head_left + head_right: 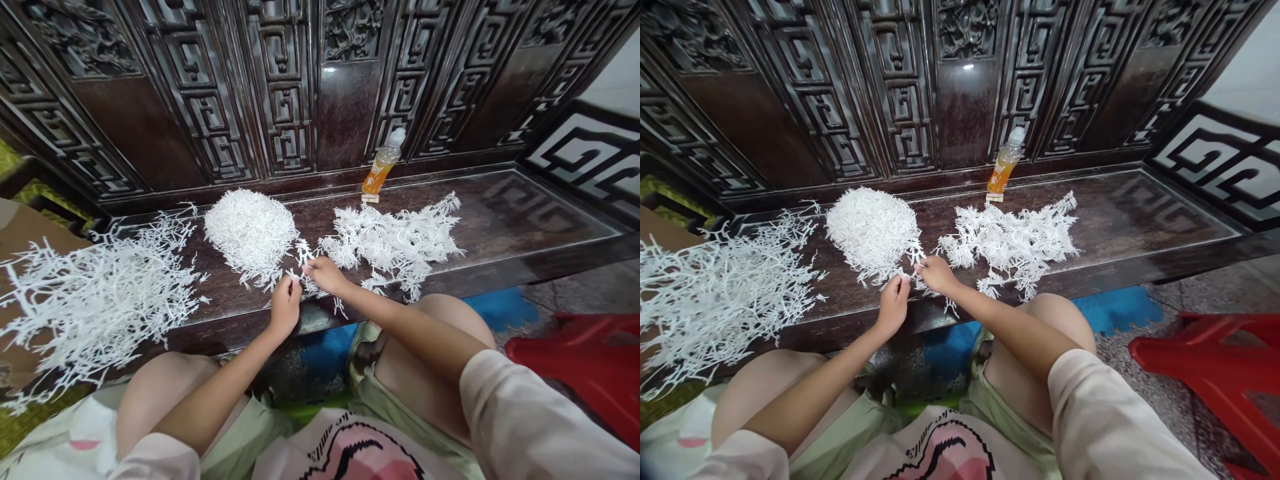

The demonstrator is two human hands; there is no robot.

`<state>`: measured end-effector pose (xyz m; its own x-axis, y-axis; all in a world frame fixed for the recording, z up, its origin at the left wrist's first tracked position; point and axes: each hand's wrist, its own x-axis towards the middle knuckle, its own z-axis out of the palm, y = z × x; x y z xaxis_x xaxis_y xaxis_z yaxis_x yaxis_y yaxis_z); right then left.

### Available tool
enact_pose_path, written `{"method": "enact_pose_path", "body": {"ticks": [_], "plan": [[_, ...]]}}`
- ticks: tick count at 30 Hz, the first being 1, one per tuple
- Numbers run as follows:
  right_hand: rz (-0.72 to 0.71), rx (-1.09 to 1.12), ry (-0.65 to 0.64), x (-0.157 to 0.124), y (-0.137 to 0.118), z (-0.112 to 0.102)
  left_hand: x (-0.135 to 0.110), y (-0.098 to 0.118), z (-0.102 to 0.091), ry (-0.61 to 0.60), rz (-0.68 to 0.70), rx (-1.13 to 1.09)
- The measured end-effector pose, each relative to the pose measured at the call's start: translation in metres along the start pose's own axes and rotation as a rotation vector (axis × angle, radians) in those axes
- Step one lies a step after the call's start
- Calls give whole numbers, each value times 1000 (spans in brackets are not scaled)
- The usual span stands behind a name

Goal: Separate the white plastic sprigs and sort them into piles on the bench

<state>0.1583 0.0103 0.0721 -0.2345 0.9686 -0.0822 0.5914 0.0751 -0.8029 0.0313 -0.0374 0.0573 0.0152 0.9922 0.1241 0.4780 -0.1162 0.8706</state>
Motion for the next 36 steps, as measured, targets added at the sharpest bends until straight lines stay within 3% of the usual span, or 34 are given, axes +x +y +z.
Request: {"method": "enact_pose_path", "body": {"ticks": [5, 8, 10, 13, 18, 22, 26, 30, 32, 36], "plan": [[36, -4, 19, 2, 4, 1, -10, 5, -1, 48, 12, 18], [213, -19, 172, 12, 17, -20, -20, 12, -9, 58, 123, 63], [255, -62, 222, 20, 27, -36, -21, 15, -17, 43, 166, 63], [216, -21, 78, 24, 32, -44, -4, 8, -28, 25, 70, 83], [116, 59, -142, 12, 18, -15, 44, -31, -36, -21, -166, 170], [101, 56, -204, 2, 14, -3, 50, -49, -34, 23, -204, 277], [108, 19, -203, 0, 16, -3, 40, -40, -31, 77, -96, 344], [96, 17, -239, 1, 15, -1, 32, -27, -31, -104, -125, 267], [89, 30, -251, 0, 14, 1, 31, -23, -31, -135, -139, 245], [41, 56, -258, -2, 12, 1, 29, -18, -28, -183, -14, 204]]}}
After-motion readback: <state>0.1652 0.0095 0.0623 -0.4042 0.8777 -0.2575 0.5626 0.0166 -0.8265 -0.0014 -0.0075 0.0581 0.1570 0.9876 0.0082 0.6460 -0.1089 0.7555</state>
